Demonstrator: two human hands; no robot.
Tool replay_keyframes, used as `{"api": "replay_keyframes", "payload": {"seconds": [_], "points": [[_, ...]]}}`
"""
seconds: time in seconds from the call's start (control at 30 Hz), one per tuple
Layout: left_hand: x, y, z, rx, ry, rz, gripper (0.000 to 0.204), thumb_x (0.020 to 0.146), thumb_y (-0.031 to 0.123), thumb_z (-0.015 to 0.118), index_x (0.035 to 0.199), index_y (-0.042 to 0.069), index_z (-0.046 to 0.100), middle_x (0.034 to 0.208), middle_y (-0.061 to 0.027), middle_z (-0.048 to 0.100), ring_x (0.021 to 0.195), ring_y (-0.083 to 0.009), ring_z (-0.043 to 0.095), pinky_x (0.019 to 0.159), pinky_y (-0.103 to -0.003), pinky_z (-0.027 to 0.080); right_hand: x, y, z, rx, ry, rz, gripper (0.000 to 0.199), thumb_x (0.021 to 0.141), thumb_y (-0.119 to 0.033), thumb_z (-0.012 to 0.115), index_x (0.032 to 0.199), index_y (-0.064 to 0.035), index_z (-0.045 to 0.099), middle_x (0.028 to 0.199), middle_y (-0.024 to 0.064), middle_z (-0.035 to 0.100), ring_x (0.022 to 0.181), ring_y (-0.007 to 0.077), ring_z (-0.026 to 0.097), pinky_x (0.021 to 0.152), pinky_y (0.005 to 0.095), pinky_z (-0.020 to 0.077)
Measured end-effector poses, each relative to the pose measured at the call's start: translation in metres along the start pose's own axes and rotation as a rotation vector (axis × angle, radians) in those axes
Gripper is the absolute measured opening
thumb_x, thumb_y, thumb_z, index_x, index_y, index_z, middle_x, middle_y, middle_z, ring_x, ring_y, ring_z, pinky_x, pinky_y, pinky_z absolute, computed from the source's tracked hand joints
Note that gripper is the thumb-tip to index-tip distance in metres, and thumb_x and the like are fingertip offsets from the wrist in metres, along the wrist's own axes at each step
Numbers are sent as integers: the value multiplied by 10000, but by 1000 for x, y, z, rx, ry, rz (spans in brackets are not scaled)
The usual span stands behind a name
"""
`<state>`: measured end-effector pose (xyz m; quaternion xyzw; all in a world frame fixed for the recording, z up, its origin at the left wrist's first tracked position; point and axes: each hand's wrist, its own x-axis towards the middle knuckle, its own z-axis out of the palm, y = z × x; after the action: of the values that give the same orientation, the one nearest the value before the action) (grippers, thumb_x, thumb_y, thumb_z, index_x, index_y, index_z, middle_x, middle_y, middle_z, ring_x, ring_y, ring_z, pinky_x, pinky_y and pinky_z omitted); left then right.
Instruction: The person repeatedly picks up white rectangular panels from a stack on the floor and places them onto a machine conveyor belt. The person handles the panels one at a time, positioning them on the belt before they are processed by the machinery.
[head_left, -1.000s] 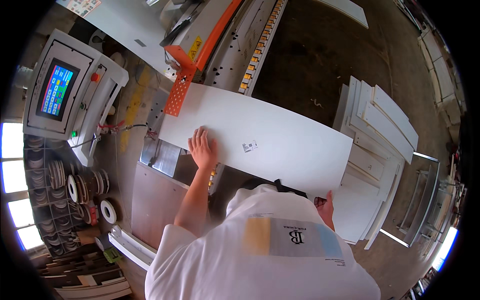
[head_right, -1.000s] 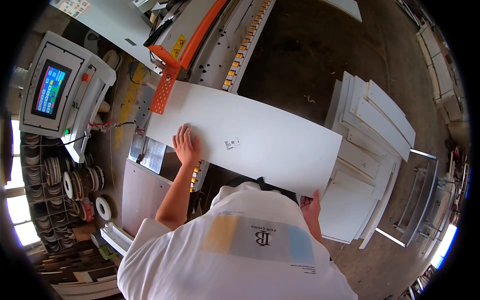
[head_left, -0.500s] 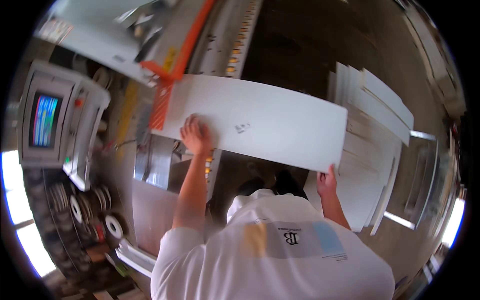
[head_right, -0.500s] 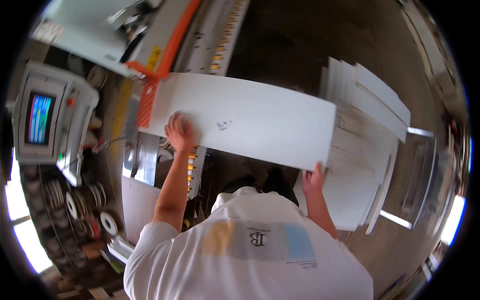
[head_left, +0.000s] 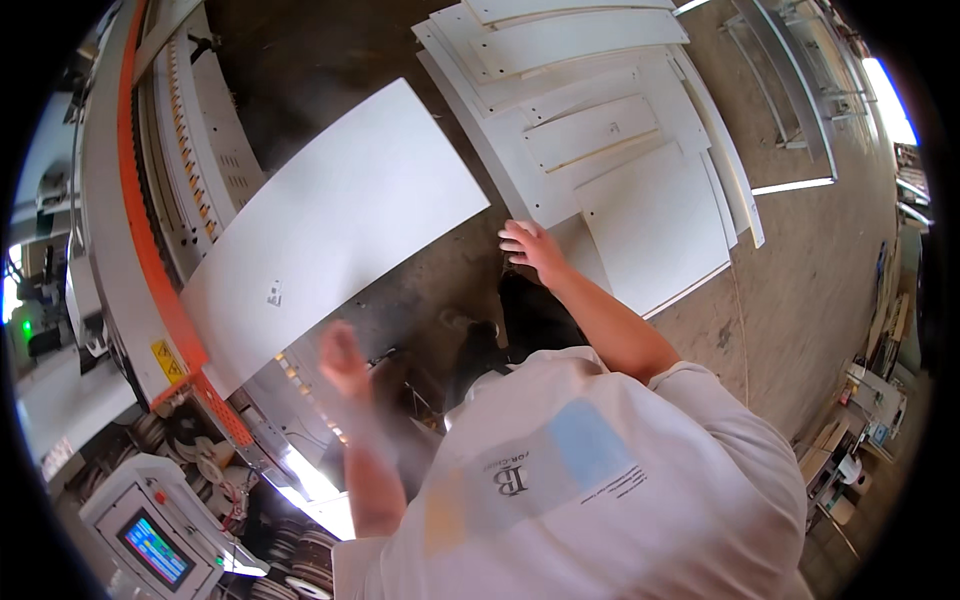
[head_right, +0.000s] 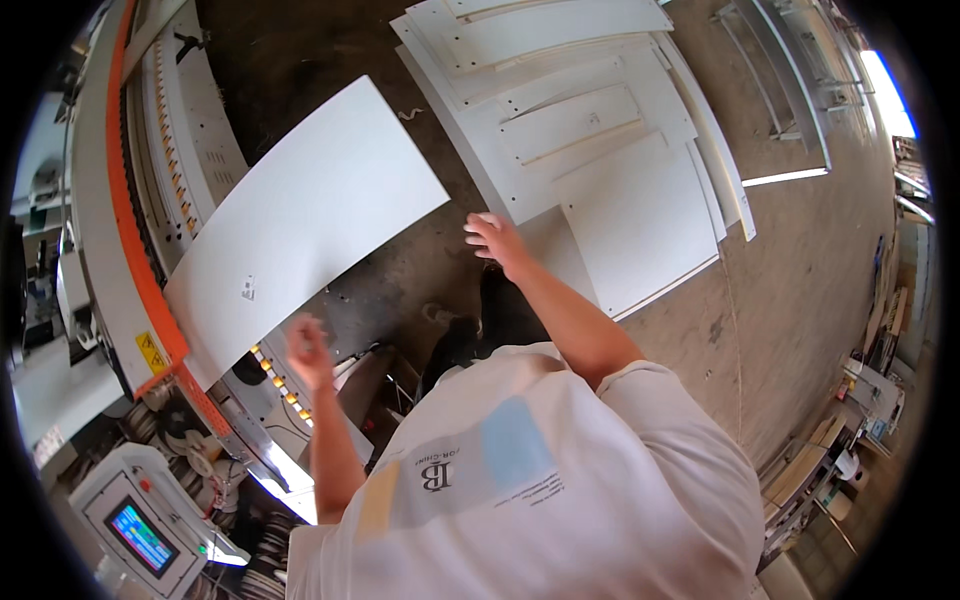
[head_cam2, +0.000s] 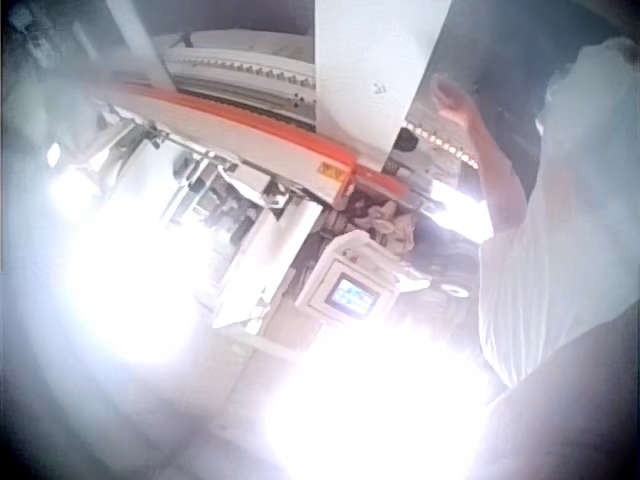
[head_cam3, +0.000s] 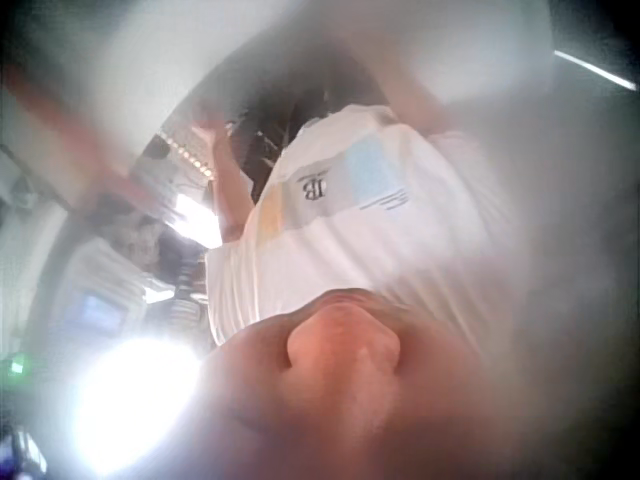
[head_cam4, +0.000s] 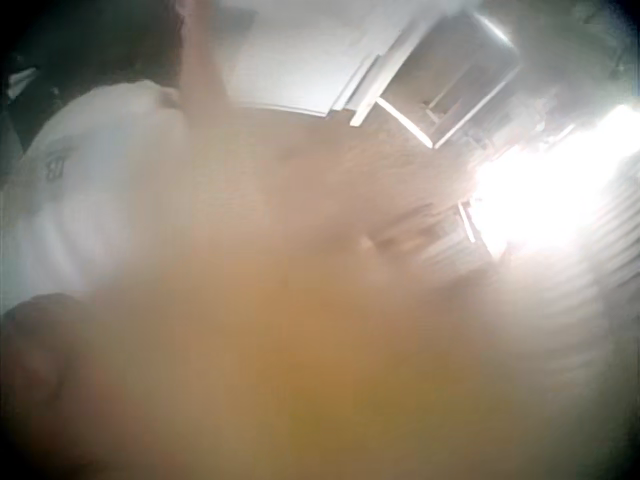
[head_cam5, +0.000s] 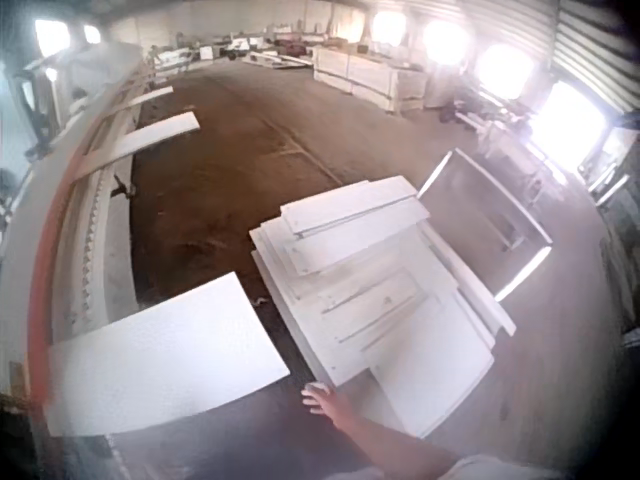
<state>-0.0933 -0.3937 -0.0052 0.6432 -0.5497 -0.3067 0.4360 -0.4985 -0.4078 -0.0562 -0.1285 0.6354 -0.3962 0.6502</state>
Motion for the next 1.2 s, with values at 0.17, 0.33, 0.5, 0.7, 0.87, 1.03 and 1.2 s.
{"api": "replay_keyframes", "payload": {"seconds": [0.17,0.33,0.5,0.7,0.87,1.03,1.2], "points": [[-99,-9,114,255,-705,-307,218,963,179,625,1140,57,668,966,-94,733,818,-168,696,742,-325,556,84,72,-133,-113,301,303,568,907,-478,670,1301,-86,551,1242,96,628,1099,213,627,842,367,528],[-145,24,152,254,-961,-592,261,917,216,668,1153,104,678,985,-113,724,908,-240,703,804,-343,545,176,168,-285,-450,632,191,849,765,-532,792,1370,-31,469,1339,155,538,1147,301,582,846,469,556],[-166,-7,139,431,-912,-684,249,947,210,633,1160,86,660,950,-108,722,859,-205,698,789,-322,541,241,133,-285,-226,928,386,1120,706,-510,847,1486,4,229,1429,182,440,1226,370,525,935,550,514],[-162,-20,149,331,-884,-913,244,972,176,616,1156,17,641,977,-76,722,868,-133,679,793,-278,530,279,95,-251,-443,1029,503,1178,655,-537,850,1420,87,207,1376,305,427,1271,410,491,1022,521,446],[-159,9,183,158,-805,-950,273,964,210,598,1171,38,643,962,-97,731,856,-168,700,801,-298,536,246,83,-244,-33,975,300,1032,689,-419,879,1404,-66,224,1361,196,451,1230,372,539,918,536,516],[-178,6,182,150,-787,-829,315,951,233,596,1200,43,634,972,-119,740,847,-196,715,805,-316,539,154,51,-234,425,687,-78,775,846,-362,753,1395,-127,258,1298,130,510,1224,330,550,896,482,524],[-204,2,164,48,-676,-805,253,977,168,584,1163,5,634,971,-100,731,865,-150,692,786,-280,534,60,14,-214,644,174,-248,610,958,-318,597,1456,-142,291,1309,124,524,1172,339,573,815,425,519]]}}
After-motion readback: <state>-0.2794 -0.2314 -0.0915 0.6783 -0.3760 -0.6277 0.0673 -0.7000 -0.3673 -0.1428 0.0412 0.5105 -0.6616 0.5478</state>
